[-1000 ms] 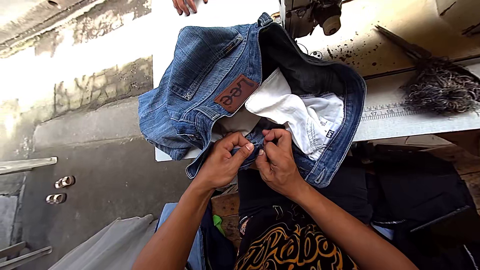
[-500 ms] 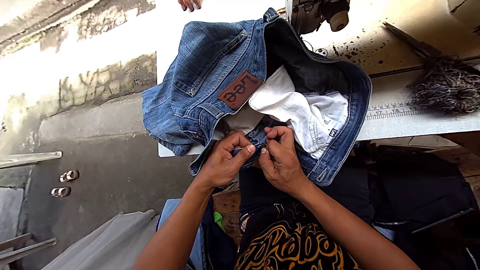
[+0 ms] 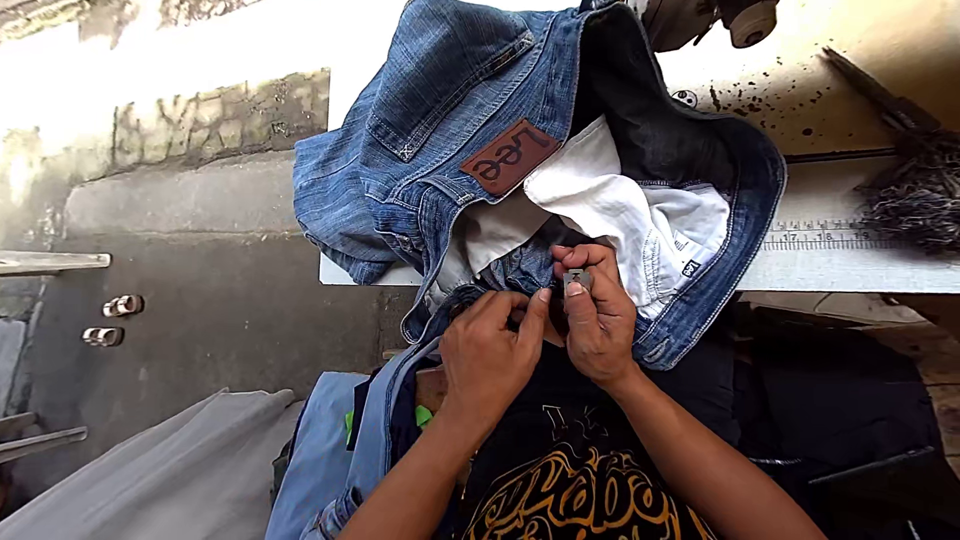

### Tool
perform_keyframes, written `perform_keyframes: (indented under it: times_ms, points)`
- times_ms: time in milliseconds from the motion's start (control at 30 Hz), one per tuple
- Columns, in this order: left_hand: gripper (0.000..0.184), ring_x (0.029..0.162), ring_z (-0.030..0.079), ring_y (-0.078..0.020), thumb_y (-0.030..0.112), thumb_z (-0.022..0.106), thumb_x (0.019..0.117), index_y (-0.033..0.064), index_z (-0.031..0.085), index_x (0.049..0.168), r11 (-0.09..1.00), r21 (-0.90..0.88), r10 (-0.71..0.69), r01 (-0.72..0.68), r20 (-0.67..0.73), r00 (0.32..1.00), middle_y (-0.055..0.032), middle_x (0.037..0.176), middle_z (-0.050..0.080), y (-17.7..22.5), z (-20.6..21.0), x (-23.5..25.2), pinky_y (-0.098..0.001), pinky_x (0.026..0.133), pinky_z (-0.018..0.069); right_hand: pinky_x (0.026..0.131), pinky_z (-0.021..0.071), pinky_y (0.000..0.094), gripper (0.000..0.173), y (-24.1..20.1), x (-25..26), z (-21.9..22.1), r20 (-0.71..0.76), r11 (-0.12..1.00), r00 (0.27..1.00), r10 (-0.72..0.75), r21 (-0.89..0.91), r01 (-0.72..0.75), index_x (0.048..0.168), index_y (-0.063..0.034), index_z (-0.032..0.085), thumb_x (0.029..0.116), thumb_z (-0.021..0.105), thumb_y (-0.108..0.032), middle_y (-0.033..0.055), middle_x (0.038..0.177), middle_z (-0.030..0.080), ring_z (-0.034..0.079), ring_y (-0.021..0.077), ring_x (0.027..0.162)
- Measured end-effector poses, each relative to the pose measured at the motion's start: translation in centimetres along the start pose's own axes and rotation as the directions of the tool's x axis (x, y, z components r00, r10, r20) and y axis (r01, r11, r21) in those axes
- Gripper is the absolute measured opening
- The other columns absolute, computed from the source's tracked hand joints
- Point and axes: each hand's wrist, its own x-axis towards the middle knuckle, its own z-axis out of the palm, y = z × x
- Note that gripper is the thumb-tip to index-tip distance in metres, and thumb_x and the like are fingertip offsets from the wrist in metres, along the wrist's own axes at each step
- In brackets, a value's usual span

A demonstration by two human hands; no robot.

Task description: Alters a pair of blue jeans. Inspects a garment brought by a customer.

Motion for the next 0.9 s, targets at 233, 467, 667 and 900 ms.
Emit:
perform_keyframes:
  times_ms: [233,467,667,900]
  points:
    - [0.028,0.063,0.065,-0.0032,0.04,0.066,0.0953,0.0151,0.079,0.09,0.99,-0.072,-0.118,0.119,0.018,0.993,0.0056,0.077,0.072,0.8,0.3,-0.8,-0.0267,0.059,0.0535,0.1,0.0536,0.0308,0.022,0.3,-0.3,0.0,0.013,0.997,0.997,-0.07,-0.04,0.07,0.085,-0.0088,0.061,0.1021,0.049,-0.014,0.002,0.116,0.06,0.058,0.0117,0.12]
    - [0.018,0.068,0.063,-0.0028,0.026,0.064,0.0938,0.0128,0.075,0.091,0.974,-0.161,-0.151,0.158,0.059,0.987,0.006,0.077,0.068,1.2,0.4,-1.0,-0.0244,0.064,0.0525,0.104,0.0533,0.0366,0.025,-0.2,-0.6,-0.1,0.024,0.99,0.99,-0.141,-0.024,0.142,0.084,-0.0114,0.061,0.1043,0.05,-0.018,0.0014,0.116,0.063,0.059,0.0154,0.123]
    - [0.009,0.067,0.061,0.0011,0.013,0.063,0.0971,0.0087,0.071,0.095,0.785,-0.53,-0.219,0.32,0.246,0.944,0.006,0.076,0.067,-0.1,-0.3,-0.3,-0.0142,0.063,0.0511,0.103,0.0528,0.0317,0.022,1.0,0.0,-0.7,0.206,0.958,0.96,-0.19,-0.176,0.228,0.073,-0.0063,0.053,0.0949,0.054,-0.007,0.0101,0.113,0.059,0.058,0.0166,0.122]
    - [0.011,0.071,0.061,0.0031,0.016,0.061,0.0982,0.0093,0.069,0.096,0.829,-0.488,-0.168,0.275,0.25,0.953,0.0073,0.079,0.066,-0.5,-0.7,-0.6,-0.0126,0.065,0.0505,0.108,0.0492,0.0298,0.026,1.7,-0.3,-1.0,0.267,0.937,0.936,-0.23,-0.197,0.287,0.071,-0.007,0.049,0.0943,0.059,-0.008,0.0106,0.117,0.056,0.055,0.0134,0.125]
